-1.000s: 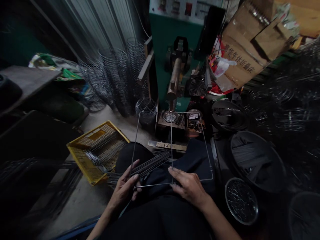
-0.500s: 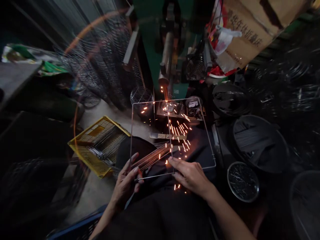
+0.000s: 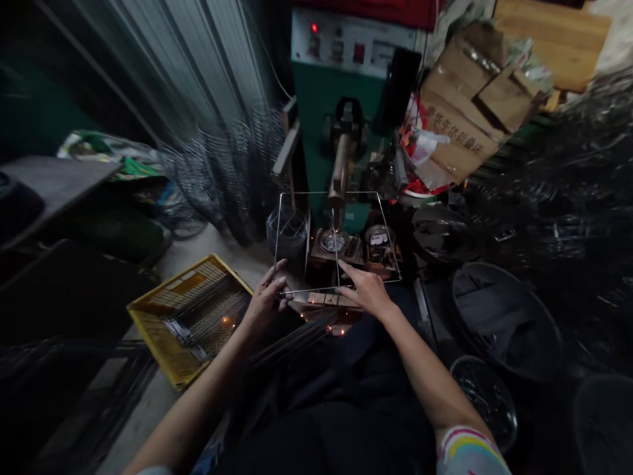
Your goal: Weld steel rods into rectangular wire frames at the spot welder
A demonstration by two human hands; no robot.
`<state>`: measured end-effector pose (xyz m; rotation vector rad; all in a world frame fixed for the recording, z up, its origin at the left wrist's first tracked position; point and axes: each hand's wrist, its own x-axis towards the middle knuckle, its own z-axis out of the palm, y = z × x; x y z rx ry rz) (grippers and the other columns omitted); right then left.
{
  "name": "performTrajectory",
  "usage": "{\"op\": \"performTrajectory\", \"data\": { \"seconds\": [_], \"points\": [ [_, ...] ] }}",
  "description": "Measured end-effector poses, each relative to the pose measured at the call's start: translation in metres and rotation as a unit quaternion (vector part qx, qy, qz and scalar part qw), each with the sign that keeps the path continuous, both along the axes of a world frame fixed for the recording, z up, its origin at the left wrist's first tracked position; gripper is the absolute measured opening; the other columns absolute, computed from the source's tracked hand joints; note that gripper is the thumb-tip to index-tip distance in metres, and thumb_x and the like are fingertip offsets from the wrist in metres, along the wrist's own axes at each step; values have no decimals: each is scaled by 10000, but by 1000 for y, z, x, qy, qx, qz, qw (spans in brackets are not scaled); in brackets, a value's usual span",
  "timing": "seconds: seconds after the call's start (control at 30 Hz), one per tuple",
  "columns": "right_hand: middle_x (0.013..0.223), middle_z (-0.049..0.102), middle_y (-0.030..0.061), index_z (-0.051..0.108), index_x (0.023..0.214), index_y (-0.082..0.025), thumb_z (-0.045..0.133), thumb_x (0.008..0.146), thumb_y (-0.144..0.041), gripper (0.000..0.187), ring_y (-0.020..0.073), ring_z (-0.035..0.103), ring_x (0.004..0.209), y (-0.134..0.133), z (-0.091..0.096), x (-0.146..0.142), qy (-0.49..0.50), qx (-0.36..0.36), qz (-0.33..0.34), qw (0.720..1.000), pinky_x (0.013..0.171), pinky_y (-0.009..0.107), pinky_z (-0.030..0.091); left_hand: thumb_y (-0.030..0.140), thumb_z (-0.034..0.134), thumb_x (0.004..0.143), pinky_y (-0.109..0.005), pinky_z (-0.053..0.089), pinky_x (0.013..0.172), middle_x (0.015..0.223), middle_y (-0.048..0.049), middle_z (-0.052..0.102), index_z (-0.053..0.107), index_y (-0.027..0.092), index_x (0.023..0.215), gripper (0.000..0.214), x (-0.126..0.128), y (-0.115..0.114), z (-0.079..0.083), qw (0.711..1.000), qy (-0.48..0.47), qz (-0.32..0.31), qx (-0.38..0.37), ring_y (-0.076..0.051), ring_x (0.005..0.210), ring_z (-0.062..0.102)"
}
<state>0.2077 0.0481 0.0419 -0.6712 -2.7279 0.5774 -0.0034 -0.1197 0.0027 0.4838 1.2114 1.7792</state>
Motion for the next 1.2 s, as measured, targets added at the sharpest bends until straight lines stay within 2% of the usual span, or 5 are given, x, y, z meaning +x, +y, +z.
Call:
{"op": "performTrajectory", "data": {
  "seconds": [0.2, 0.4, 0.6, 0.87, 1.2],
  "points": [
    [1233, 668, 118, 487, 1412, -226, 695, 824, -463, 666, 318, 666, 1058, 72, 13, -55, -18, 70, -22, 997, 856, 417, 541, 285, 701, 761, -137, 346, 313, 505, 48, 598, 326, 134, 1473, 819, -54, 67, 8, 999, -7, 33, 33, -88, 337, 500],
    [1185, 691, 119, 483, 1408, -172, 701, 838, -386, 646, 273, 669, 1046, 109, 17, -69, 28, 67, 9, 997, 877, 354, 517, 287, 705, 766, -136, 357, 314, 532, 22, 626, 339, 126, 1463, 804, -76, 92, 12, 998, 2, 40, 41, -99, 373, 533],
    [1157, 700, 109, 525, 1355, -188, 670, 865, -351, 536, 261, 670, 1034, 123, 9, -77, 67, 76, -4, 995, 883, 355, 507, 260, 708, 758, -133, 361, 319, 526, 58, 572, 364, 142, 1453, 785, -82, 104, 11, 997, -12, 56, 45, -100, 397, 557],
    [1087, 715, 102, 548, 1308, -201, 647, 879, -365, 469, 246, 674, 1006, 129, 11, -80, 79, 65, 2, 995, 880, 346, 505, 260, 708, 753, -133, 368, 329, 546, 62, 559, 396, 141, 1427, 753, -86, 111, 14, 997, -7, 60, 48, -111, 453, 598],
    [1200, 675, 133, 561, 1313, -178, 690, 843, -388, 530, 279, 638, 1101, 132, 7, -81, 93, 78, -1, 993, 957, 386, 483, 235, 725, 728, -135, 362, 324, 554, 57, 563, 417, 112, 1414, 762, -91, 114, 16, 997, -17, 61, 38, -113, 458, 609]
  ]
}}
